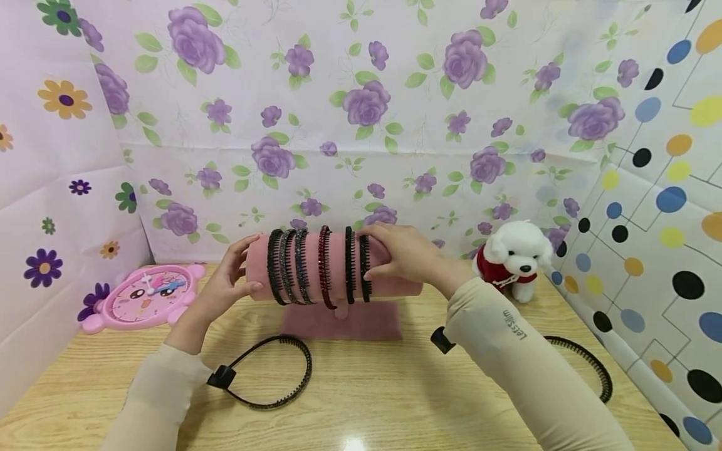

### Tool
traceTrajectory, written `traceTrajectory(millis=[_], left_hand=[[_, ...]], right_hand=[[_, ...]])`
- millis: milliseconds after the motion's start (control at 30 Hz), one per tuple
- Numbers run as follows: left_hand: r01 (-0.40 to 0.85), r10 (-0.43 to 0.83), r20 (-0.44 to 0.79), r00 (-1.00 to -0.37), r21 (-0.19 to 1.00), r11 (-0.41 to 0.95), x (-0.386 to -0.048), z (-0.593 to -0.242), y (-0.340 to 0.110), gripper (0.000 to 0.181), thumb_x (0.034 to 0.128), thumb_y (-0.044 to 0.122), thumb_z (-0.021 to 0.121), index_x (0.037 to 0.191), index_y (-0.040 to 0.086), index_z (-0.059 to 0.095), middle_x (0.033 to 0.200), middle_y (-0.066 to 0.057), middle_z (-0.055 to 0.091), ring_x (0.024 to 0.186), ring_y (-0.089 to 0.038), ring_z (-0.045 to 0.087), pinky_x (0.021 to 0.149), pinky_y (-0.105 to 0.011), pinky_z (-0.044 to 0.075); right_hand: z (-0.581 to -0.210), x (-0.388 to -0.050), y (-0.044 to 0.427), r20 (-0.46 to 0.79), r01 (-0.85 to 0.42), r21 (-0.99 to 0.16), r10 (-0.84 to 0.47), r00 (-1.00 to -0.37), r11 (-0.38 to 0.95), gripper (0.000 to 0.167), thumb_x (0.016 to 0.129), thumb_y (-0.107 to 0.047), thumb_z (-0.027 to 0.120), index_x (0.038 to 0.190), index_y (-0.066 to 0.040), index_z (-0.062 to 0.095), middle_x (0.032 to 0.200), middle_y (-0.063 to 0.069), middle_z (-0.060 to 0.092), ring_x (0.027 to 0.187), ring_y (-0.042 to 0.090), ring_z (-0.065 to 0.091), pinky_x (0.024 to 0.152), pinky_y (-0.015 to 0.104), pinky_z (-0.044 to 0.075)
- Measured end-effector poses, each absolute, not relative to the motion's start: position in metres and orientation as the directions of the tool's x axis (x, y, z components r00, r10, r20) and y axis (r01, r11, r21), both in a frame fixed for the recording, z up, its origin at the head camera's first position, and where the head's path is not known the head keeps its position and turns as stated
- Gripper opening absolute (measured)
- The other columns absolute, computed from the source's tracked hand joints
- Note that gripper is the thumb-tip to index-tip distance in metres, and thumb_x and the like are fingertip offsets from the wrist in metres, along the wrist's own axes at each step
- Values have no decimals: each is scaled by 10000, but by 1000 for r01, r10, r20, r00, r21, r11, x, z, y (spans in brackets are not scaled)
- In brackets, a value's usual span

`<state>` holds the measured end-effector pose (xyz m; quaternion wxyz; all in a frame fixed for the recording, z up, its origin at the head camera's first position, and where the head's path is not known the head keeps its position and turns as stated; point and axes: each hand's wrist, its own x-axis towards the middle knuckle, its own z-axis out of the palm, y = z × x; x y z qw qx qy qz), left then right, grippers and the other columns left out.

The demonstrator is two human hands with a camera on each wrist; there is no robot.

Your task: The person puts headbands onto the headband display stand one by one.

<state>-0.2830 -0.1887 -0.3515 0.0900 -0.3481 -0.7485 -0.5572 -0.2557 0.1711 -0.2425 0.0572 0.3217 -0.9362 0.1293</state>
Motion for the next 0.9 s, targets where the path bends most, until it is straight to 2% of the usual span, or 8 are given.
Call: traceTrajectory(millis=[300,533,667,900], left_hand=[[626,420,526,-740,766,144,-283,-351,-189,799,869,83,692,1518,158,233,1599,-101,175,1427,-419,234,1031,-595,321],[624,416,524,-743,768,147,-281,-354,-189,802,863,72,693,1517,154,236,1598,-100,181,1428,-416,235,1029,-595,321],[622,418,520,-745,769,150,-282,-356,-189,808,863,75,696,1519,164,234,1601,-91,177,1428,-414,237,1035,-591,320],[624,421,524,-741,768,144,-284,-354,-189,809,860,71,699,1519,177,240,1599,-77,183,1426,-402,247,1037,-586,324]], right_hand=[[-234,-249,173,182,-624,-244,-597,-781,742,753,780,-285,804,1419,-134,436,1417,126,501,1308,314,467,1094,502,367],[-222,-238,187,171,-592,-281,-568,-805,755,737,813,-312,769,1437,-163,408,1463,104,455,1362,312,406,1120,514,326],[-214,-230,200,174,-582,-276,-556,-813,765,712,839,-318,742,1442,-141,406,1481,109,435,1390,330,362,1134,539,293],[-205,-214,227,206,-528,-247,-489,-848,813,667,838,-344,741,1409,-149,457,1460,97,467,1369,329,396,1092,556,340]])
